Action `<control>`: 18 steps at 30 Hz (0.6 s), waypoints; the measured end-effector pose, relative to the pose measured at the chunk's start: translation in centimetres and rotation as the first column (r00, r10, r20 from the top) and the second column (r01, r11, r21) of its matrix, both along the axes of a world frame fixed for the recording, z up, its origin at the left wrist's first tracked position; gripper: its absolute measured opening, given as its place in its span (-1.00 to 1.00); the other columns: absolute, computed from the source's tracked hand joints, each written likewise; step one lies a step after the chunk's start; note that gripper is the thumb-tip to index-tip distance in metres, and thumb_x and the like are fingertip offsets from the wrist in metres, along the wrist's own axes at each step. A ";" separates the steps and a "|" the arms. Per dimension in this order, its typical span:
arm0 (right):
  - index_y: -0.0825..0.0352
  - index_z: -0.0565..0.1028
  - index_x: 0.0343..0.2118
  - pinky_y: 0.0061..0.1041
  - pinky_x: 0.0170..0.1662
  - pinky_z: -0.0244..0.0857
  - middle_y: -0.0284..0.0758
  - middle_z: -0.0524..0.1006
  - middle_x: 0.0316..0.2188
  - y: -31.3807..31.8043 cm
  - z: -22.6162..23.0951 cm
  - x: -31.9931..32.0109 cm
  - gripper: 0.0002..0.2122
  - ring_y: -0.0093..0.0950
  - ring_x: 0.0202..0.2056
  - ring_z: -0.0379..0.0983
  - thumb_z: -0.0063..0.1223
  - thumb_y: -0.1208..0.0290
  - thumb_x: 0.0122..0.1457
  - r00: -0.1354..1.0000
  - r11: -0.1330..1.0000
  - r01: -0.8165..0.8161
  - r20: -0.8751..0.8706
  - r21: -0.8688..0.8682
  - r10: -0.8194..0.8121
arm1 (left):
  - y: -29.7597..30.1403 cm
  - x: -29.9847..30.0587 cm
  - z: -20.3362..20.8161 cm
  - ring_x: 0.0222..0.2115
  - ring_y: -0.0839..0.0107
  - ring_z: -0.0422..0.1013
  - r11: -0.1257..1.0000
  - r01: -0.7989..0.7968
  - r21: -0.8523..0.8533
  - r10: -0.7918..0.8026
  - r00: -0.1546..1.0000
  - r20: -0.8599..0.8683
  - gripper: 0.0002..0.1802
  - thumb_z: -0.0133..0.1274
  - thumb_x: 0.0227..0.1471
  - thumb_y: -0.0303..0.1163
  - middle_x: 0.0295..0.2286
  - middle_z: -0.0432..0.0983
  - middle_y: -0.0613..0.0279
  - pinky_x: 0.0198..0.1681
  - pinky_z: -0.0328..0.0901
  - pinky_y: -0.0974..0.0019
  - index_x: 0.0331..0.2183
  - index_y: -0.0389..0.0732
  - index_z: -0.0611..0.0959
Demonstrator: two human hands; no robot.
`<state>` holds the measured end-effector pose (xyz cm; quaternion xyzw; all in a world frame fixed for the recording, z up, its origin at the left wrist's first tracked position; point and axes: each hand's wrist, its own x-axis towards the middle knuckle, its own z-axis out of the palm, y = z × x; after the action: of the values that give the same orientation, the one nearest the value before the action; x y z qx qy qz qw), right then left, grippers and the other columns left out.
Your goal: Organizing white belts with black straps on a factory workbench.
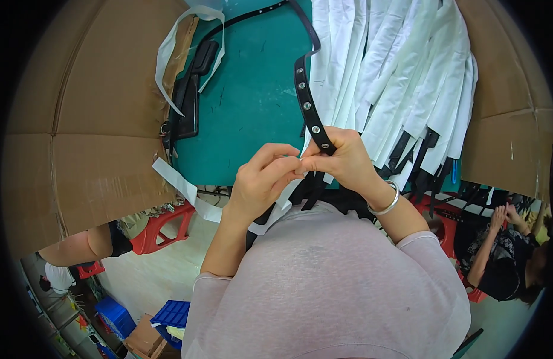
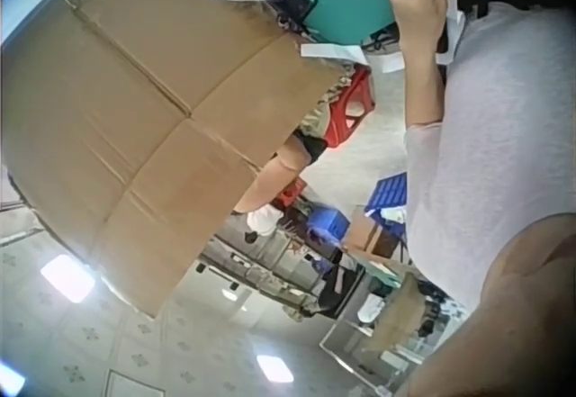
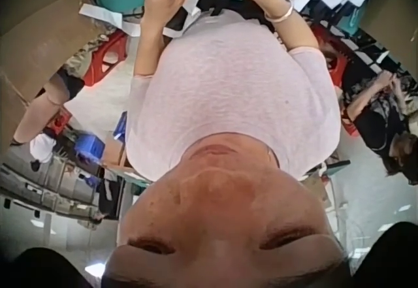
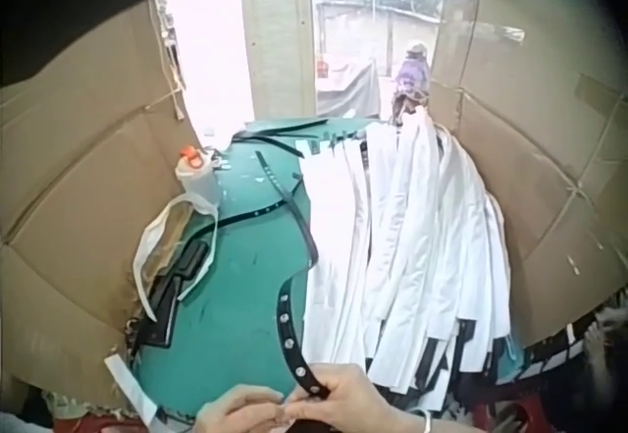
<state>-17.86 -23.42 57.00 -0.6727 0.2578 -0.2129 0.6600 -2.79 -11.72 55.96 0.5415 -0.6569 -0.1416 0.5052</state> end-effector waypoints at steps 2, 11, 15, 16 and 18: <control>0.37 0.57 -0.62 -0.62 -0.55 0.04 -0.46 0.40 -0.68 0.0 -0.1 0.0 -0.85 -0.69 -0.61 0.20 0.35 0.45 -0.15 1.000 1.000 -0.009 -0.007 -0.006 0.008 | -0.1 -0.1 0.5 -0.49 0.40 0.48 0.999 -0.019 0.029 0.019 1.000 0.013 -0.77 0.22 -0.23 -0.68 -0.33 0.50 0.08 -0.52 0.40 0.45 -0.42 -0.28 0.57; 0.34 0.49 -0.62 -0.68 -0.63 -0.06 -0.56 0.27 -0.76 -0.8 -0.1 -0.1 -0.81 -0.76 -0.68 0.11 0.19 0.41 0.05 0.983 0.939 -0.119 -0.092 0.324 0.156 | -0.2 0.3 0.7 -0.48 0.39 0.49 0.997 0.030 0.066 -0.038 0.993 0.115 -0.76 0.16 -0.20 -0.71 -0.41 0.52 0.11 -0.46 0.39 0.45 -0.38 -0.31 0.53; 0.33 0.47 -0.61 -0.68 -0.65 -0.10 -0.57 0.23 -0.75 -1.5 -0.6 -0.5 -0.77 -0.77 -0.71 0.07 0.10 0.36 0.14 0.966 0.910 -0.192 -0.093 0.368 0.242 | 0.0 0.3 0.2 -0.43 0.46 0.51 0.983 -0.009 0.185 0.062 0.957 -0.282 -0.64 0.17 -0.12 -0.66 -0.43 0.53 0.14 -0.42 0.43 0.46 -0.24 -0.30 0.42; 0.33 0.47 -0.61 -0.69 -0.64 -0.07 -0.56 0.26 -0.75 -1.5 -0.6 -0.5 -0.75 -0.76 -0.70 0.10 0.09 0.33 0.16 0.962 0.922 -0.205 -0.103 0.329 0.251 | 0.1 0.5 0.3 -0.41 0.47 0.50 0.969 0.036 0.244 0.034 0.960 -0.278 -0.56 0.17 -0.12 -0.70 -0.42 0.53 0.10 -0.39 0.41 0.49 -0.18 -0.30 0.36; 0.32 0.47 -0.61 -0.70 -0.64 -0.05 -0.55 0.28 -0.75 -1.3 -0.2 -0.5 -0.73 -0.76 -0.69 0.12 0.08 0.30 0.17 0.959 0.932 -0.218 -0.115 0.290 0.260 | 0.2 0.4 0.3 -0.42 0.47 0.50 0.960 0.048 0.276 0.054 0.936 -0.348 -0.55 0.17 -0.14 -0.71 -0.43 0.53 0.11 -0.38 0.41 0.51 -0.19 -0.29 0.36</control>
<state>-18.38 -24.71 56.83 -0.6154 0.2502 -0.0416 0.7463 -2.40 -11.47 56.25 0.5745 -0.5283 -0.3270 0.5328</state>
